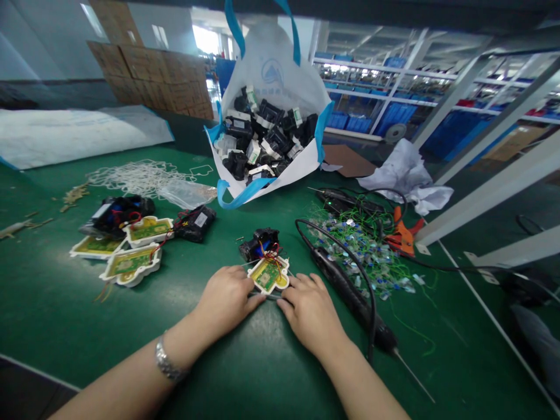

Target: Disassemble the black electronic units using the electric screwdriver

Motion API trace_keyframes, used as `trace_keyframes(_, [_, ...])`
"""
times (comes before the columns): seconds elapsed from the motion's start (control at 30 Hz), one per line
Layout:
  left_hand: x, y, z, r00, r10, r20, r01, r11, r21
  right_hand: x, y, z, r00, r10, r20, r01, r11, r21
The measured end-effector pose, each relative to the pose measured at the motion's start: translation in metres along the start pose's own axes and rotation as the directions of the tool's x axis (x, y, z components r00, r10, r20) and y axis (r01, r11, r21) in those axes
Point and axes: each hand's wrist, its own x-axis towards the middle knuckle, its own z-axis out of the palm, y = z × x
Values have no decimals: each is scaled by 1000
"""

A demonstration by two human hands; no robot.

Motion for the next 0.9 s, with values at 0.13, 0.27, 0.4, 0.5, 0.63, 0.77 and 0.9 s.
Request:
trace_keyframes(0.13, [-2, 4, -2, 1000, 12, -5, -12, 1000, -17, -2, 1, -3, 989, 28, 144, -32, 999, 28])
trace_keyframes(0.27, [-4, 7, -3, 999, -38, 2, 38, 999, -27, -1, -1, -3, 979, 81, 186, -93, 994, 56])
trace_keyframes(0.4, [-1, 3, 1, 996, -92, -4, 91, 986, -137, 2, -2, 4, 985, 105, 134, -122, 984, 127])
trace_keyframes(0.5, [1, -2, 6, 996, -77, -45, 60, 952, -299, 3, 1, 13, 993, 113, 41, -120, 970, 212])
trace_keyframes(0.63, [5, -4, 11, 986, -152, -74, 88, 832, -547, 3, 9, 18, 984, 174, -30, -142, 883, 448])
trace_keyframes(0.77, [8, -4, 15, 966, -210, -150, 23, 650, -759, 3, 16, 15, 976, 208, -68, -114, 749, 653])
trace_keyframes(0.9, [10, -5, 20, 914, -299, -273, -36, 612, -790, 2, 14, 17, 956, 251, -151, -73, 705, 706])
